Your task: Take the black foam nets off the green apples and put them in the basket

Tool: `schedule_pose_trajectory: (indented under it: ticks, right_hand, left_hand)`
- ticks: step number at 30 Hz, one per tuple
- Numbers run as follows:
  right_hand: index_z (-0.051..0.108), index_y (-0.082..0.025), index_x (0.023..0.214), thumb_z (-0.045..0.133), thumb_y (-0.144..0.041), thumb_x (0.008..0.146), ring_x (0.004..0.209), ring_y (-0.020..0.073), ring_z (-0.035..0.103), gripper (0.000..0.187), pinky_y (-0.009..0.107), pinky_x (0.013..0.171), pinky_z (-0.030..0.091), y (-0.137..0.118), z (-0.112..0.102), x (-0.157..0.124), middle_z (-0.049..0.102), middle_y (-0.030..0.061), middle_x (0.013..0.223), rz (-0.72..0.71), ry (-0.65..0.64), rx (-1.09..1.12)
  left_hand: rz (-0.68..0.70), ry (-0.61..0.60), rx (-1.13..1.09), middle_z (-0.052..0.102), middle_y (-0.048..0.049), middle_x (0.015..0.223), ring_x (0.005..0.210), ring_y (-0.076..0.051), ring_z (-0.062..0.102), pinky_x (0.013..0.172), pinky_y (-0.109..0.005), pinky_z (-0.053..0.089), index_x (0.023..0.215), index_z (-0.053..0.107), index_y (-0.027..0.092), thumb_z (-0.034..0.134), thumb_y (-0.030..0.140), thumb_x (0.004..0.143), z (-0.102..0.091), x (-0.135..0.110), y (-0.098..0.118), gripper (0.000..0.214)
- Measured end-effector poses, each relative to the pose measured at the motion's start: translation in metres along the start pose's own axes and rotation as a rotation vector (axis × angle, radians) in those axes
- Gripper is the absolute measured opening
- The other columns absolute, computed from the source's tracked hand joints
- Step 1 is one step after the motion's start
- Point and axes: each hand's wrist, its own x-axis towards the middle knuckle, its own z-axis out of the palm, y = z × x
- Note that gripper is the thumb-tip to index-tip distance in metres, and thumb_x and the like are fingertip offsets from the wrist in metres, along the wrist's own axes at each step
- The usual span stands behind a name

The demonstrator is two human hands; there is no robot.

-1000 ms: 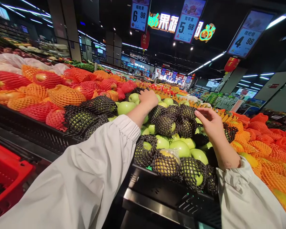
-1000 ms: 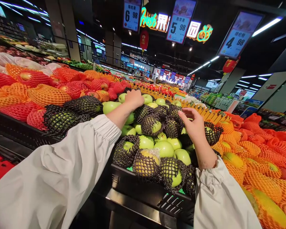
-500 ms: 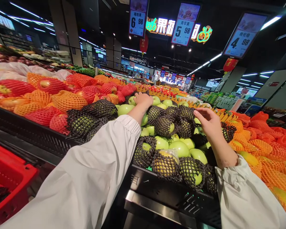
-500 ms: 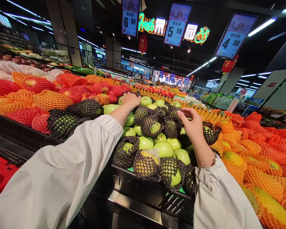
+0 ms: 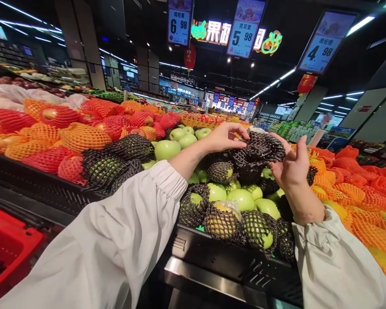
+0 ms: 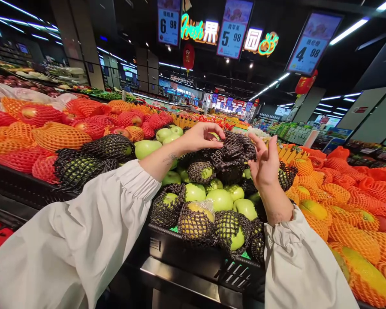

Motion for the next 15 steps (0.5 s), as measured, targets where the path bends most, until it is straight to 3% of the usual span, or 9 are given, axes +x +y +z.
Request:
schedule_pose_trajectory:
  ticks: [4, 7, 9, 12, 15]
  right_hand:
    - [0.069, -0.025, 0.116, 0.035, -0.074, 0.090, 0.134, 0.0293, 0.058, 0.066, 0.048, 0.107, 0.051, -0.005, 0.006, -0.008, 0.072, 0.0080, 0.125, 0.003, -0.133, 0.036]
    - [0.066, -0.029, 0.123, 0.063, -0.061, 0.083, 0.130, 0.0282, 0.060, 0.052, 0.047, 0.108, 0.052, -0.003, 0.007, -0.010, 0.069, 0.0040, 0.132, -0.006, -0.185, 0.020]
    - [0.064, -0.032, 0.127, 0.079, -0.044, 0.073, 0.129, 0.0259, 0.062, 0.057, 0.044, 0.109, 0.051, 0.000, 0.007, -0.010, 0.067, 0.0011, 0.136, -0.028, -0.202, 0.002]
    - [0.065, -0.032, 0.125, 0.086, -0.026, 0.062, 0.126, 0.0218, 0.063, 0.066, 0.038, 0.109, 0.052, 0.005, 0.006, -0.006, 0.067, -0.0014, 0.135, -0.070, -0.172, -0.004]
    - [0.068, -0.031, 0.114, 0.086, -0.019, 0.056, 0.108, 0.0169, 0.070, 0.062, 0.029, 0.092, 0.060, 0.009, 0.003, -0.001, 0.074, -0.0032, 0.116, -0.067, -0.029, 0.003]
  left_hand:
    - [0.030, -0.052, 0.038, 0.069, -0.0101, 0.113, 0.090, -0.011, 0.062, 0.087, -0.033, 0.051, 0.098, 0.068, 0.012, 0.071, 0.011, 0.079, 0.002, -0.001, -0.001, 0.019]
    - [0.032, -0.020, 0.063, 0.069, -0.0108, 0.117, 0.094, -0.013, 0.063, 0.089, -0.033, 0.051, 0.103, 0.069, 0.012, 0.068, 0.008, 0.081, 0.003, 0.001, -0.003, 0.023]
    - [0.013, 0.042, 0.087, 0.069, -0.0107, 0.117, 0.089, -0.012, 0.064, 0.088, -0.033, 0.052, 0.105, 0.069, 0.012, 0.067, 0.007, 0.081, 0.002, 0.003, -0.006, 0.024]
    - [-0.020, 0.205, 0.145, 0.071, -0.0104, 0.113, 0.084, -0.012, 0.065, 0.087, -0.033, 0.053, 0.104, 0.070, 0.011, 0.063, 0.004, 0.082, 0.001, 0.007, -0.010, 0.024]
    - [-0.020, 0.371, 0.210, 0.072, -0.0117, 0.115, 0.088, -0.014, 0.067, 0.090, -0.034, 0.054, 0.104, 0.070, 0.009, 0.063, 0.001, 0.080, -0.001, 0.010, -0.012, 0.026]
